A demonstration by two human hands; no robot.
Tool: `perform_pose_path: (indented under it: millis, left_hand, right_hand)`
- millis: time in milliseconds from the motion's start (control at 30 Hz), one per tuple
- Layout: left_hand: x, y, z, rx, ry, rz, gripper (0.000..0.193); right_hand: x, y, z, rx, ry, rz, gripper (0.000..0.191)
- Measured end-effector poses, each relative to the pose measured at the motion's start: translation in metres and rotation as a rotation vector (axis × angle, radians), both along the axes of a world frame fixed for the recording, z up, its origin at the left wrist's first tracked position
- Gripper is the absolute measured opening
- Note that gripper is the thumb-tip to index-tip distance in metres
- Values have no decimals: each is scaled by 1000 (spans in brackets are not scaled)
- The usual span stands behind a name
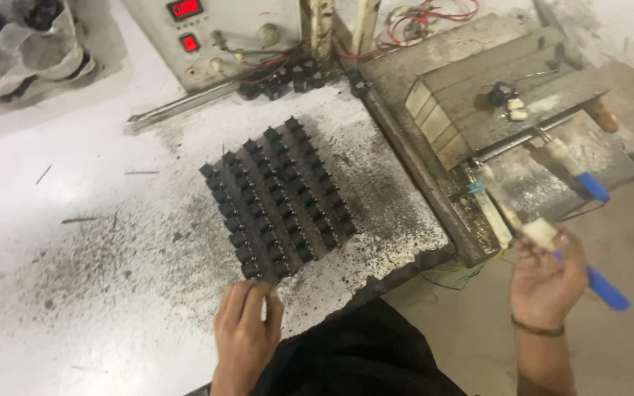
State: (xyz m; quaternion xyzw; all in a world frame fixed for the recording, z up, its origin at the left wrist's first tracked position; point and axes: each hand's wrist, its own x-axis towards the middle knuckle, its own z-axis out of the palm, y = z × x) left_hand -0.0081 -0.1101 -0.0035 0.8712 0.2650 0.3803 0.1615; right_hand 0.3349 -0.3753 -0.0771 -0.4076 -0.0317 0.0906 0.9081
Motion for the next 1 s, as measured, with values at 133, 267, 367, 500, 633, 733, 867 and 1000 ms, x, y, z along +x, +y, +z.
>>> perform_pose_path:
  millis: [133, 267, 367, 500, 633, 733, 867, 1000]
  left_hand:
    - [28, -6, -1, -20, 18, -104, 24]
    - [49, -6, -8, -6, 30, -140, 29]
    - [61, -7, -16, -11, 71, -132, 29]
    - [78, -6, -30, 57, 89, -110, 30]
    - [85, -5, -41, 69, 109, -99, 30]
    - [86, -4, -44, 55, 108, -101, 26]
    - [85, -4, -43, 50, 93, -112, 26]
    - [85, -4, -42, 41, 87, -109, 25]
  right_hand:
    - [-76, 36, -19, -150, -377, 283, 24]
    - [-99, 61, -11, -423, -492, 422, 27]
    - [-100, 69, 2, -640, -635, 417, 26]
    - [-103, 74, 8, -632, -639, 443, 25]
    - [-108, 75, 6, -604, -579, 454, 25]
    - [-108, 75, 6, -621, -566, 455, 25]
    - [-104, 70, 7, -747, -745, 420, 27]
    - [-95, 68, 1, -562, -751, 384, 28]
